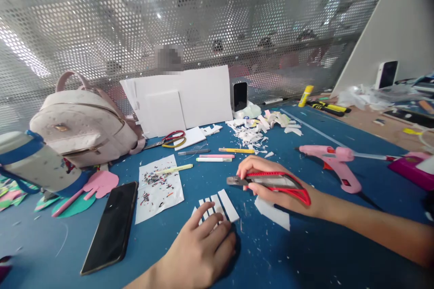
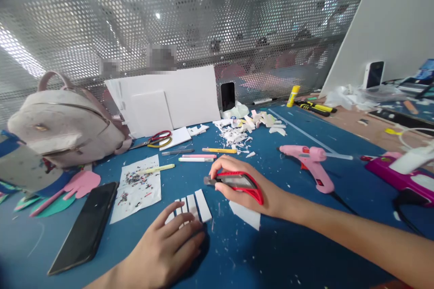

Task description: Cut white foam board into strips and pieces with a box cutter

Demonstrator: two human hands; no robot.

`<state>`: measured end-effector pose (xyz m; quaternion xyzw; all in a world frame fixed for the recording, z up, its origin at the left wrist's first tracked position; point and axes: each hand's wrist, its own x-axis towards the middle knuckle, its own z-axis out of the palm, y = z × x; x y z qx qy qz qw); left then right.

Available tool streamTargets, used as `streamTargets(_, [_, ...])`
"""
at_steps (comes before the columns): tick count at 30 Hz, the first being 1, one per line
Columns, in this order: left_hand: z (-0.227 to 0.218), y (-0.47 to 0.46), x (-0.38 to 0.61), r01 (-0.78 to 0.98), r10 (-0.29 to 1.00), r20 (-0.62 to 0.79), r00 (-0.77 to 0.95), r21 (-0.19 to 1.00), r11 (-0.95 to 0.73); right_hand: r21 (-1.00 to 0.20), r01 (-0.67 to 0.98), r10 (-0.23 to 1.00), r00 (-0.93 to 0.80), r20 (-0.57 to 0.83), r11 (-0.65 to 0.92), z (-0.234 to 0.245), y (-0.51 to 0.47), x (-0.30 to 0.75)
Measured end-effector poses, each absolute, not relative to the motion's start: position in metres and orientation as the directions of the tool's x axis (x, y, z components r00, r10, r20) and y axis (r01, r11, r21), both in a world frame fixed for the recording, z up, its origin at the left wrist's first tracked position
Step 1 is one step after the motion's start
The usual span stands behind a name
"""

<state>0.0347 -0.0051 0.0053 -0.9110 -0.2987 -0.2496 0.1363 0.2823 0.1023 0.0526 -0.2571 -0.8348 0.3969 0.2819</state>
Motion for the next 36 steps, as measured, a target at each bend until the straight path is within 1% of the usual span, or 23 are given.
streamTargets(5, [0.001, 0.001, 0.046, 0.591, 0.447, 0.538, 0.715, -0.122, -0.797, -0.773, 0.211, 0.629, -0.721, 0.291, 0.599, 0.046, 0.096, 0.289])
streamTargets(8, [0.004, 0.004, 0.048, 0.575, 0.441, 0.544, 0.714, -0.098, -0.812, -0.756, 0.214, 0.613, -0.734, 0.293, 0.618, 0.046, 0.093, 0.291])
streamTargets(10, [0.009, 0.008, 0.045, 0.577, 0.477, 0.533, 0.699, -0.024, -0.817, -0.732, 0.215, 0.596, -0.741, 0.308, 0.646, 0.047, 0.092, 0.293])
streamTargets(13, [0.019, 0.018, 0.034, 0.626, 0.606, 0.465, 0.645, 0.133, -0.769, -0.686, 0.258, 0.595, -0.741, 0.311, 0.681, 0.048, 0.093, 0.296])
streamTargets(15, [0.022, 0.023, 0.028, 0.663, 0.667, 0.417, 0.617, 0.18, -0.727, -0.679, 0.302, 0.614, -0.739, 0.277, 0.67, 0.048, 0.093, 0.297])
streamTargets(18, [0.02, 0.024, 0.025, 0.678, 0.668, 0.396, 0.63, 0.14, -0.722, -0.706, 0.322, 0.631, -0.743, 0.225, 0.63, 0.047, 0.092, 0.298])
streamTargets(22, [0.014, 0.017, 0.03, 0.658, 0.618, 0.401, 0.676, 0.049, -0.751, -0.713, 0.302, 0.647, -0.712, 0.273, 0.633, 0.044, 0.09, 0.297])
streamTargets(26, [0.015, 0.014, 0.03, 0.653, 0.607, 0.384, 0.695, 0.016, -0.757, -0.705, 0.301, 0.648, -0.704, 0.29, 0.642, 0.037, 0.089, 0.294])
streamTargets(31, [0.015, 0.017, 0.03, 0.654, 0.599, 0.381, 0.705, -0.02, -0.757, -0.683, 0.278, 0.607, -0.735, 0.301, 0.675, 0.034, 0.091, 0.286])
streamTargets(36, [0.013, 0.018, 0.03, 0.65, 0.59, 0.38, 0.712, -0.041, -0.759, -0.603, 0.243, 0.522, -0.78, 0.344, 0.76, 0.033, 0.089, 0.282])
